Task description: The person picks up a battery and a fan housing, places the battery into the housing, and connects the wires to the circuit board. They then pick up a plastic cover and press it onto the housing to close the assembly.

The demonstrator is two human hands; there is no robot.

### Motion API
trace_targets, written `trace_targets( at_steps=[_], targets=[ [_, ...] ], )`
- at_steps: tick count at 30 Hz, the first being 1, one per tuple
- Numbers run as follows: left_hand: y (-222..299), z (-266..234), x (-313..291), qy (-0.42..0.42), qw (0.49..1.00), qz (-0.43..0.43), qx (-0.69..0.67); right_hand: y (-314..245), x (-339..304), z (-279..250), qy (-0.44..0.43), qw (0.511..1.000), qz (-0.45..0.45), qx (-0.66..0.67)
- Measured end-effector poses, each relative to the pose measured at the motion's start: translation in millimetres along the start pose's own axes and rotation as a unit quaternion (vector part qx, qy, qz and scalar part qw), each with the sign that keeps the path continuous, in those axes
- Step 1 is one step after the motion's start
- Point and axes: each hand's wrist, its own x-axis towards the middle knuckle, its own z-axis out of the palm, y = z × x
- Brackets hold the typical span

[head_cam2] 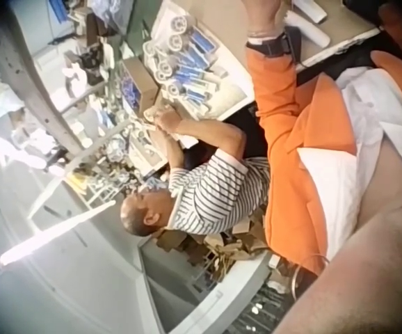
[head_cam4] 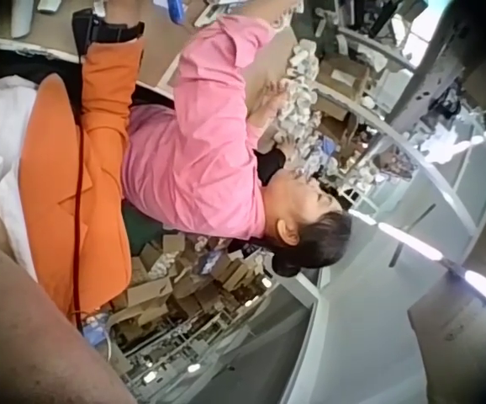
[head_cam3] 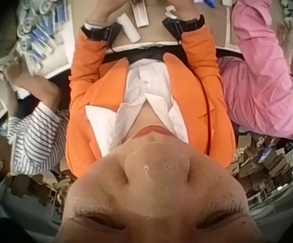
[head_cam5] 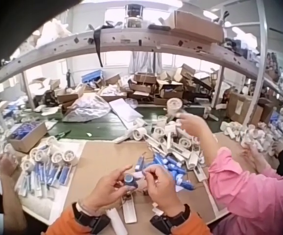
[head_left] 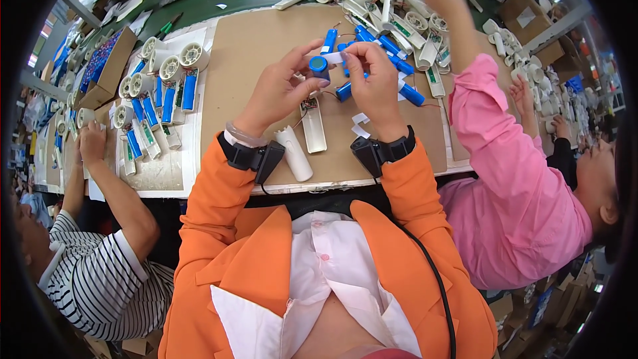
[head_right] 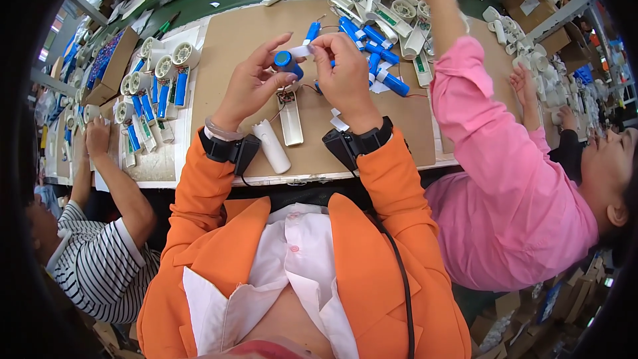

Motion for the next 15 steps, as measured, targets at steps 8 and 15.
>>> trace_targets(
  at_steps=[8, 15],
  targets=[
    [-4.3, -4.0, 1.5, 0.017, 0.993, 0.064, -0.095, 17.3, 8.7, -59.8, -0.088, 0.991, -0.049, -0.089],
    [-2.7, 1.0, 2.1, 0.046, 0.976, 0.193, 0.085, -16.2, -2.9, -34.7, -0.168, 0.979, 0.082, 0.081]
  ],
)
